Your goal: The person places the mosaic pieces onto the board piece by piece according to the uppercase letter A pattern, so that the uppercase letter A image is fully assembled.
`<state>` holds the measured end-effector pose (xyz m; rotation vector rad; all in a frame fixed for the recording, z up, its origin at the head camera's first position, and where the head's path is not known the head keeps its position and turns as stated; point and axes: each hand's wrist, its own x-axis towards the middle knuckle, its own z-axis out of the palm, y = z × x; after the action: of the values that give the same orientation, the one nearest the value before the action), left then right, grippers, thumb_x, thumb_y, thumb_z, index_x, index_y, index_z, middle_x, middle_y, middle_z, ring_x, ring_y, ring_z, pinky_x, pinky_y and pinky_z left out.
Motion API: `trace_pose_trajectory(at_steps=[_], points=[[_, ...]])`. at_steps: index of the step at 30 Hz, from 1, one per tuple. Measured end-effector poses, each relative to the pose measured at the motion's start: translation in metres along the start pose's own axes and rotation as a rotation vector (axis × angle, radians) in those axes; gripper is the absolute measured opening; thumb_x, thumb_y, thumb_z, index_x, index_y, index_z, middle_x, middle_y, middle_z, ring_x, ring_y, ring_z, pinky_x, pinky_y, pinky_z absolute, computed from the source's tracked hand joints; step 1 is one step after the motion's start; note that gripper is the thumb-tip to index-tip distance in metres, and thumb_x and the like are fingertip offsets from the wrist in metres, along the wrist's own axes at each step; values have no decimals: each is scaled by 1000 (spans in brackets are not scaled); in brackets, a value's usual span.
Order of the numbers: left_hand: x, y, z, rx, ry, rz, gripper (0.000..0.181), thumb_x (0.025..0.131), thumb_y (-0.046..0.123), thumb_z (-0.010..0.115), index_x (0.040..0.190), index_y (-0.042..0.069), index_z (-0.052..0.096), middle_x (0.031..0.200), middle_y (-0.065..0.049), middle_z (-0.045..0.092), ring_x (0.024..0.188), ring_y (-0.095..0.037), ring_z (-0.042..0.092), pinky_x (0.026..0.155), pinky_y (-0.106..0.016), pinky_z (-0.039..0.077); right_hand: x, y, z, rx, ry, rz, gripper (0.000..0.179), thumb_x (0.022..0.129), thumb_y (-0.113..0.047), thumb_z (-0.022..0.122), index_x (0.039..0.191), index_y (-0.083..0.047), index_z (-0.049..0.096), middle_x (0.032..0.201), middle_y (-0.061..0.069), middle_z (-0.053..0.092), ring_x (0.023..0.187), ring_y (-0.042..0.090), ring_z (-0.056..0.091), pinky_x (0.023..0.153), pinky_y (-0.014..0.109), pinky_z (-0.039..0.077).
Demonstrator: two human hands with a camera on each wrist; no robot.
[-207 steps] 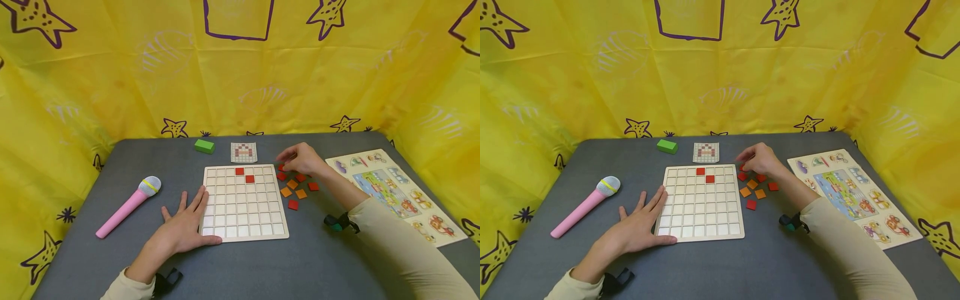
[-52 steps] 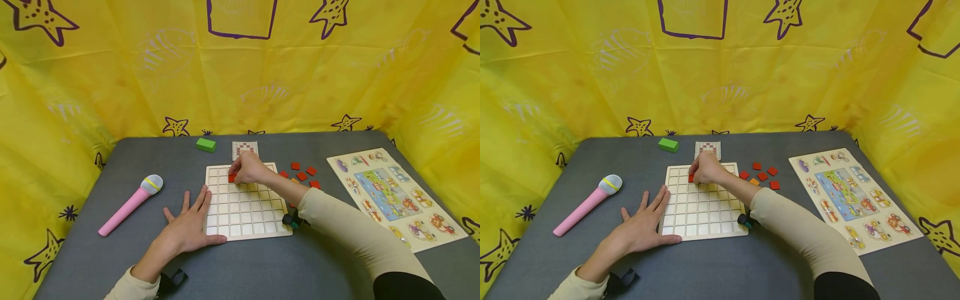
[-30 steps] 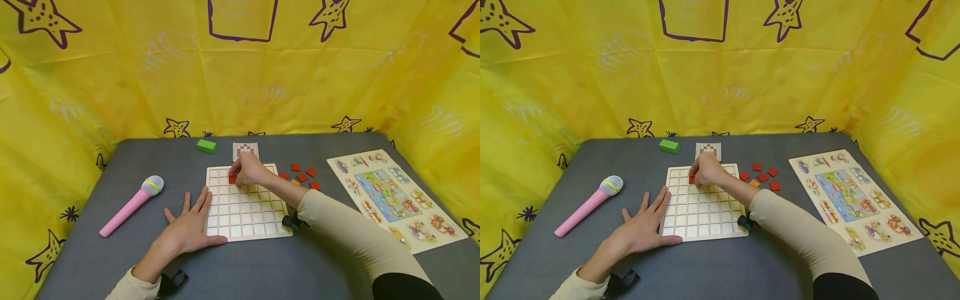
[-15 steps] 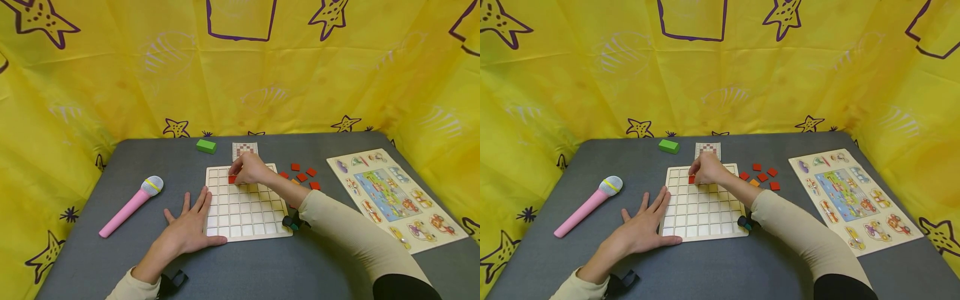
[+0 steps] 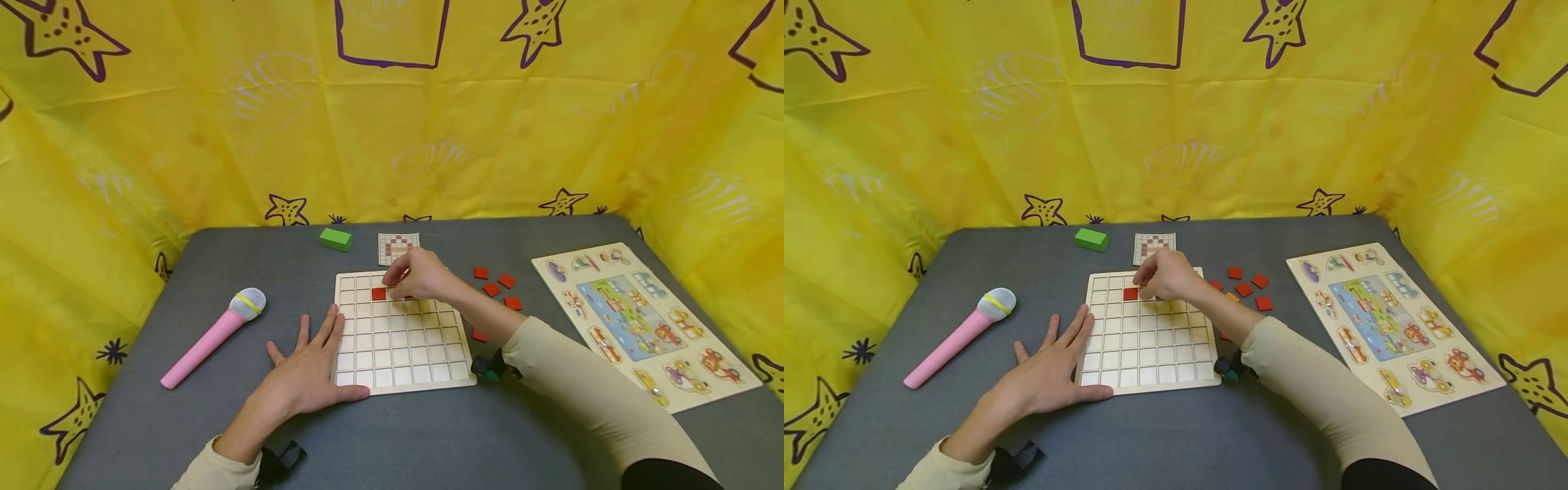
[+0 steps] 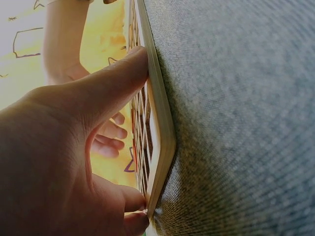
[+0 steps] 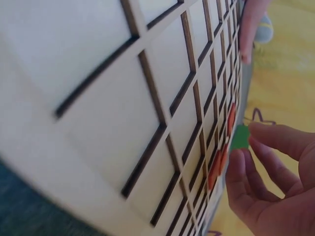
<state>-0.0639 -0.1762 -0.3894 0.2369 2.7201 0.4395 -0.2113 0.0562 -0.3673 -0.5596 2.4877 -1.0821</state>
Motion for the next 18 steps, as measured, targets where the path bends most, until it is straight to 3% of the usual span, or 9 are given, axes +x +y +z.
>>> trace_pose_trajectory(at_steps=[5, 10, 18], points=[[1, -1, 1, -2, -6, -6, 134, 74, 84, 72, 169, 14, 9, 177, -3, -3, 157, -57, 1, 93, -97, 0, -7, 10, -8, 43, 8, 21, 23, 81, -5, 81, 104, -8, 82, 98, 6, 78, 80, 23, 72, 67, 31, 55], [2, -1, 2, 0, -4, -9, 134, 73, 85, 71, 169, 14, 10, 177, -2, -4, 157, -56, 0, 93, -97, -1, -14, 18, -16, 32, 48, 50, 22, 82, -8, 84, 104, -10, 82, 104, 7, 77, 94, 22, 68, 73, 34, 56], [2, -1, 1, -8, -4, -8, 134, 73, 84, 72, 169, 14, 10, 177, -2, -4, 157, -56, 0, 94, -97, -1, -27, 34, -34, 47, 84, 56, 24, 85, -8, 80, 110, -7, 81, 111, 11, 76, 97, 25, 68, 75, 35, 56]])
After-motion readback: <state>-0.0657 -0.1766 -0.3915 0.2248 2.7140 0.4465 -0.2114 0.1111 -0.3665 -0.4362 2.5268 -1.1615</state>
